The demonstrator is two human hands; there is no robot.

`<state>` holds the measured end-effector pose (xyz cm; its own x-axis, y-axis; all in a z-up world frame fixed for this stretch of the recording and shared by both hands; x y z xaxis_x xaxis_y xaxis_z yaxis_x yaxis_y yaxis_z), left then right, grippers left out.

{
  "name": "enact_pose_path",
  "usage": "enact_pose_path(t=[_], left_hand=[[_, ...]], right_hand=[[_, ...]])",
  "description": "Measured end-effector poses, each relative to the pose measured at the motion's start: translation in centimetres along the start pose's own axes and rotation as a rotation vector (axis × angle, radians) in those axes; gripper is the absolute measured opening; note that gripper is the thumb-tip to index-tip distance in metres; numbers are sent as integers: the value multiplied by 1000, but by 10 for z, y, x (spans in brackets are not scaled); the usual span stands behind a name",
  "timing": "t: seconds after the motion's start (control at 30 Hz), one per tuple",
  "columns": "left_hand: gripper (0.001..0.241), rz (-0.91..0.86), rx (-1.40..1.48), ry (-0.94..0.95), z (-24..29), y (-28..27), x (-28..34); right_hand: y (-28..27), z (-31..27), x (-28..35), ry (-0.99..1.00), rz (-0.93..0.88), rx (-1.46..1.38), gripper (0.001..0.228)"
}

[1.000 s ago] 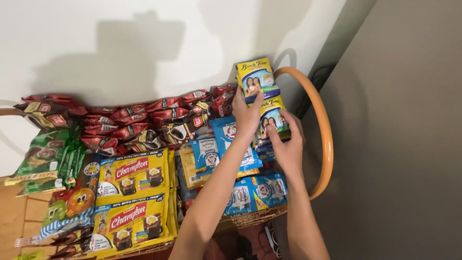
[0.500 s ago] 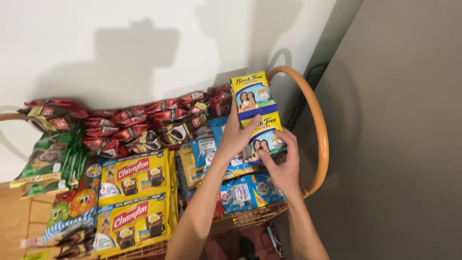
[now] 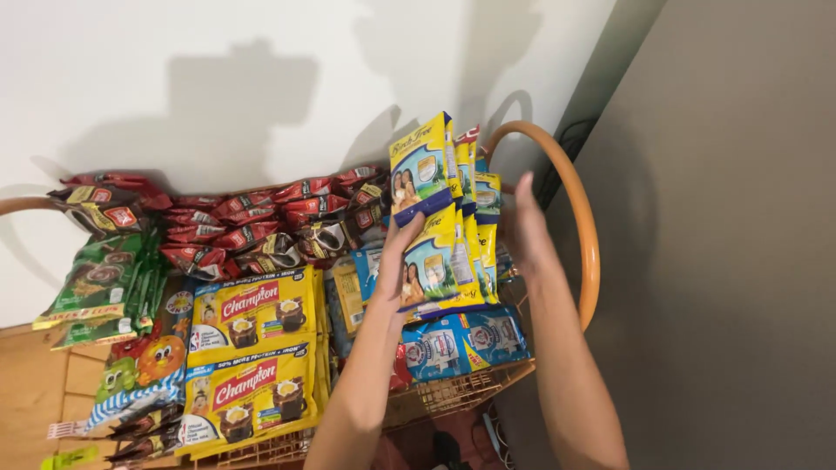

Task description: Organizing and restocking a display rack with various food and drink packets from cardboard boxes on the floor.

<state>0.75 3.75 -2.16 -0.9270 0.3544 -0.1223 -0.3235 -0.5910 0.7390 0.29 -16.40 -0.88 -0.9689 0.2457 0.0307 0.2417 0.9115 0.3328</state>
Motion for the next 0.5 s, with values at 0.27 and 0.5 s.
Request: enact_pose_path(t=[0.27, 0.5], left_hand=[[69, 111, -162, -53, 10, -1, 16], [67, 135, -185, -11, 8, -7, 20]], right_hand=[[15, -28, -102, -156, 43, 89, 73], [55, -85, -95, -49, -38, -56, 82]])
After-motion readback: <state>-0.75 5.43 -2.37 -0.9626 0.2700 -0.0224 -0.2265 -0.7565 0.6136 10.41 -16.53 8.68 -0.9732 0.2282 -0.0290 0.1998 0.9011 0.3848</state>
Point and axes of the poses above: each hand's wrist, its own x-axis away from the middle knuckle, its own y-axis out of the palm, z = x × y, the point moved 2 cm from there along -x, towards the middle knuckle, and after that the axes turned 4 degrees about -x, right-handed, at the moved point
